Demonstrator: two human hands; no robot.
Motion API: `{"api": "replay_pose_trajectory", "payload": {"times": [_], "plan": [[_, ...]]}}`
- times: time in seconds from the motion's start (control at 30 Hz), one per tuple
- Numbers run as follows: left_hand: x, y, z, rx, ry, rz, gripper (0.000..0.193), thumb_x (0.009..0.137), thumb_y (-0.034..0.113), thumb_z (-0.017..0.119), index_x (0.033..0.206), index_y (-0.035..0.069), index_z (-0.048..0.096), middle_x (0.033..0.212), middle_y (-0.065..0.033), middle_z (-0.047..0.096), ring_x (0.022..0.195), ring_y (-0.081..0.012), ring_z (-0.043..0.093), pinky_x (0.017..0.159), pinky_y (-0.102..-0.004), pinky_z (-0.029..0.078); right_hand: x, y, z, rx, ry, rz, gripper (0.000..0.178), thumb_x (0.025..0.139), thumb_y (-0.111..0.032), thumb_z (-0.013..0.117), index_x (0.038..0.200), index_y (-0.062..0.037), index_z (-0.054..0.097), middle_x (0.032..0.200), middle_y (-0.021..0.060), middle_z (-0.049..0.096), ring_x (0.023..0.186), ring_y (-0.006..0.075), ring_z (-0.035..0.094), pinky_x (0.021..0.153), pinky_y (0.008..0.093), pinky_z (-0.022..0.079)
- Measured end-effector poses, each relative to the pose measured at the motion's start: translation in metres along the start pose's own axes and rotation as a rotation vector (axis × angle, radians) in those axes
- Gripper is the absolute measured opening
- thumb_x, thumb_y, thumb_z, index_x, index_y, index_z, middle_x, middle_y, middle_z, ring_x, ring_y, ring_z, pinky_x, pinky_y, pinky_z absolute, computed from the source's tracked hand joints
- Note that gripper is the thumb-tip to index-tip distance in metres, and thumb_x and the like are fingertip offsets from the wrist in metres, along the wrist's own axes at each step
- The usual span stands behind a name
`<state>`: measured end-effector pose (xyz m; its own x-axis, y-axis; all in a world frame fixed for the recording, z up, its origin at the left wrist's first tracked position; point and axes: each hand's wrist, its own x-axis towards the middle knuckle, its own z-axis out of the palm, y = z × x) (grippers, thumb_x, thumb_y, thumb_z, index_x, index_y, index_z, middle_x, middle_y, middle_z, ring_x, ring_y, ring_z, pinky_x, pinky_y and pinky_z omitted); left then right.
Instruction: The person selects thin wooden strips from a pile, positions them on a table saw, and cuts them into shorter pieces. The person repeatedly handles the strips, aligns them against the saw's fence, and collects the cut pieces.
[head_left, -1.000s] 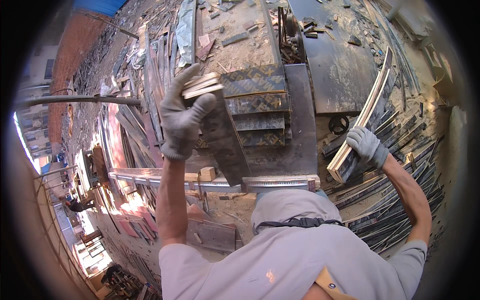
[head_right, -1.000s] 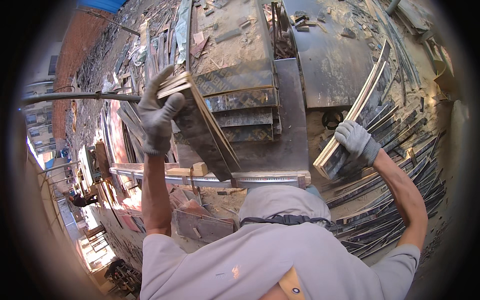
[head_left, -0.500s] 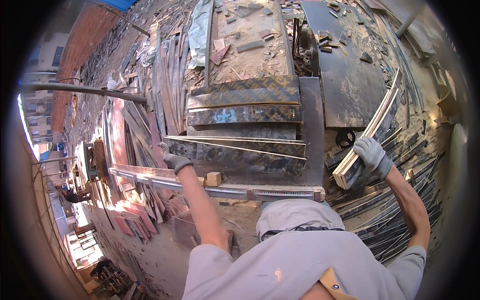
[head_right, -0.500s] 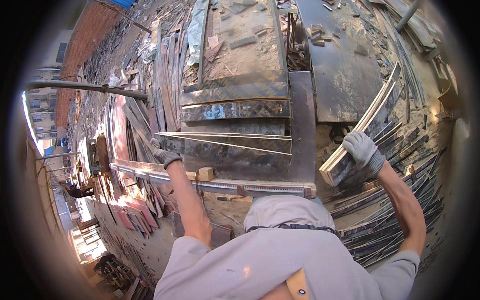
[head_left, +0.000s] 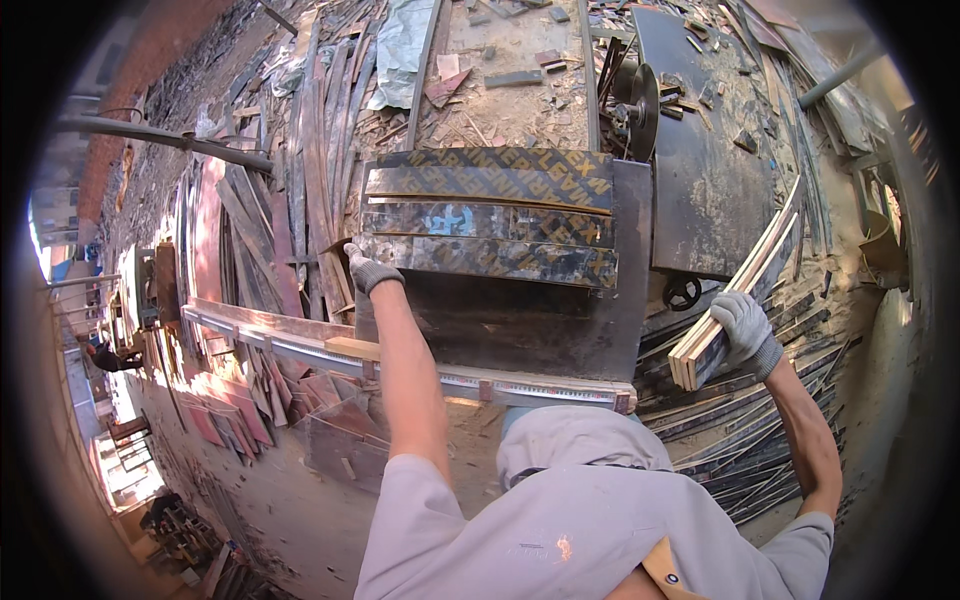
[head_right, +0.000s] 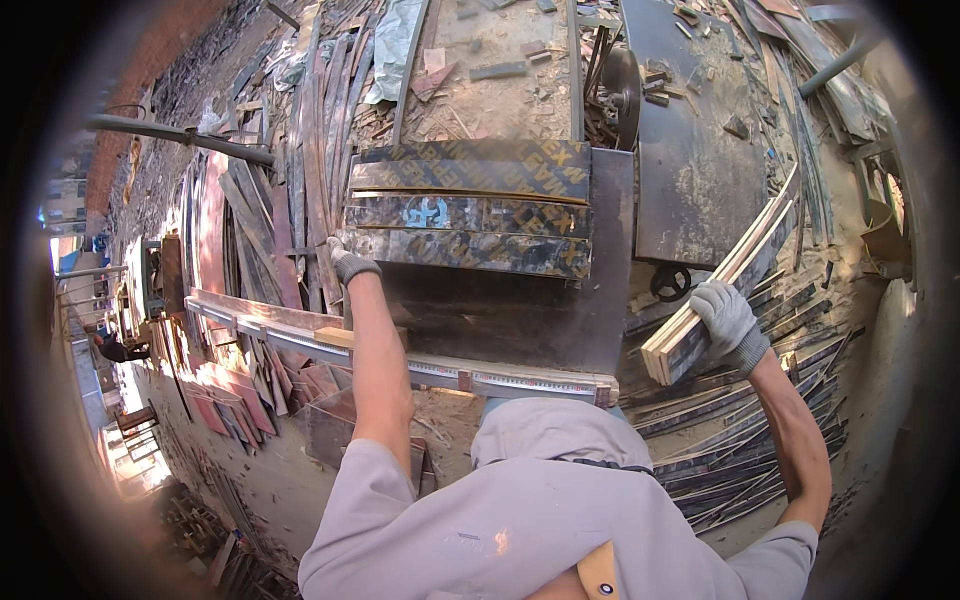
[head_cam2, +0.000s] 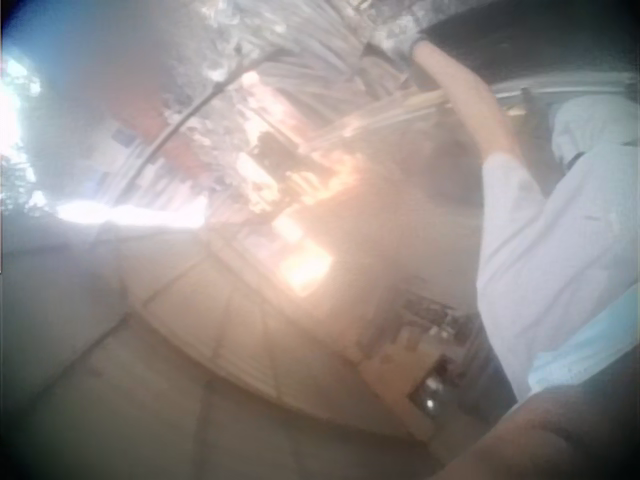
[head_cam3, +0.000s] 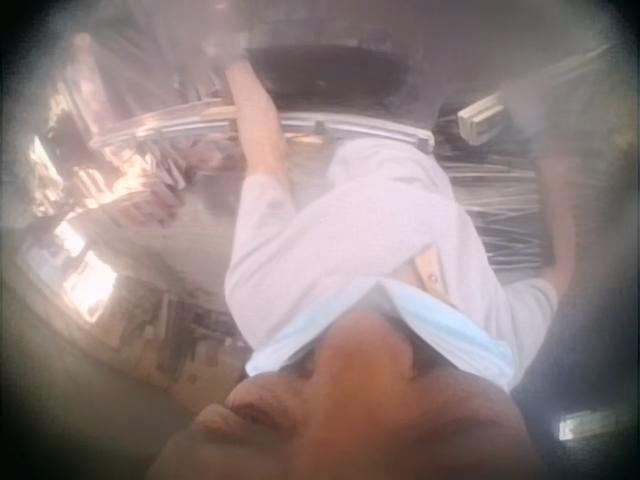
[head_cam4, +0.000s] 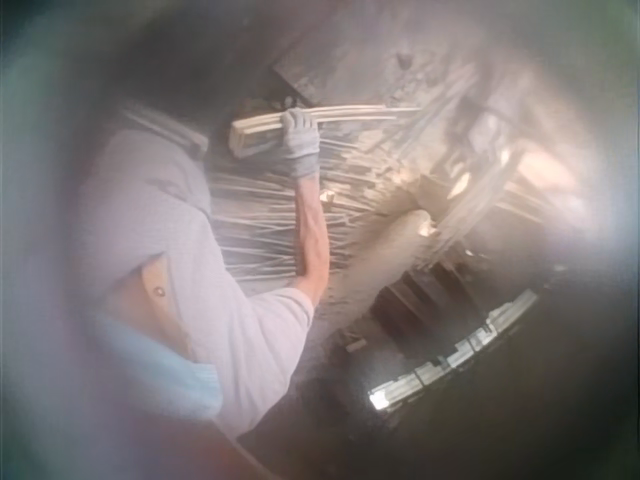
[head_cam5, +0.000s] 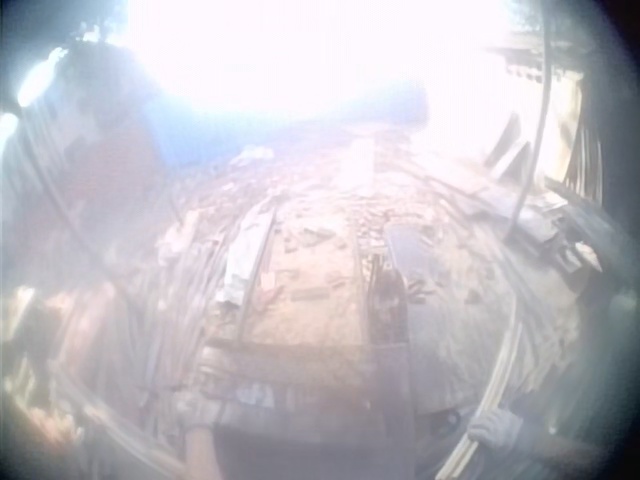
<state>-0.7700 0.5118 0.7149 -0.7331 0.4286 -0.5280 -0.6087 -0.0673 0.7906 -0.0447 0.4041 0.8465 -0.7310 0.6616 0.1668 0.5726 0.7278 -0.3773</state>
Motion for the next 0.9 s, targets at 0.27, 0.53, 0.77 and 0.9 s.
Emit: {"api": "replay_pose_trajectory", "payload": {"times": [0.27, 0.53, 0.77, 0.9], "plan": [[0.017, 0.004, 0.010, 0.443, 0.262, 0.125, 0.063, 0.101, 0.052, 0.077, 0.125, -0.005, 0.074, 0.119, -0.0150, 0.080, 0.095, -0.0285, 0.076, 0.086, -0.0398, 0.063, -0.008, 0.000, 0.005, -0.050, -0.025, -0.006, 0.072, 0.061, -0.016, 0.083, 0.127, -0.0042, 0.056, 0.121, 0.0183, 0.064, 0.113, 0.0404, 0.067, 0.104, 0.0522, 0.054], [-0.174, -0.075, 0.070, 1.208, 0.429, 0.117, 0.138, 0.070, 0.068, 0.096, 0.160, -0.013, 0.030, 0.147, -0.0329, 0.056, 0.136, -0.0443, 0.063, 0.109, -0.0514, 0.056, -0.006, 0.002, 0.003, 0.011, -0.020, 0.004, 0.075, 0.058, -0.018, 0.085, 0.125, -0.0048, 0.056, 0.122, 0.0183, 0.064, 0.115, 0.0413, 0.066, 0.105, 0.0529, 0.052], [-0.186, -0.086, 0.105, 0.939, 0.567, -0.120, 0.098, 0.075, 0.029, 0.096, 0.145, -0.010, 0.040, 0.123, -0.0280, 0.068, 0.111, -0.0429, 0.075, 0.095, -0.0475, 0.062, -0.007, -0.002, 0.005, 0.004, 0.029, 0.005, 0.068, 0.061, -0.014, 0.081, 0.123, -0.0051, 0.057, 0.121, 0.0169, 0.064, 0.116, 0.0408, 0.066, 0.105, 0.0523, 0.053], [-0.176, -0.081, 0.078, 0.952, 0.533, -0.160, 0.090, 0.074, 0.022, 0.095, 0.142, -0.006, 0.044, 0.125, -0.0277, 0.068, 0.107, -0.0390, 0.077, 0.094, -0.0477, 0.063, -0.009, -0.003, 0.006, -0.021, -0.001, 0.019, 0.067, 0.059, -0.007, 0.078, 0.123, -0.0042, 0.057, 0.120, 0.0173, 0.064, 0.115, 0.0411, 0.066, 0.108, 0.0523, 0.053]]}}
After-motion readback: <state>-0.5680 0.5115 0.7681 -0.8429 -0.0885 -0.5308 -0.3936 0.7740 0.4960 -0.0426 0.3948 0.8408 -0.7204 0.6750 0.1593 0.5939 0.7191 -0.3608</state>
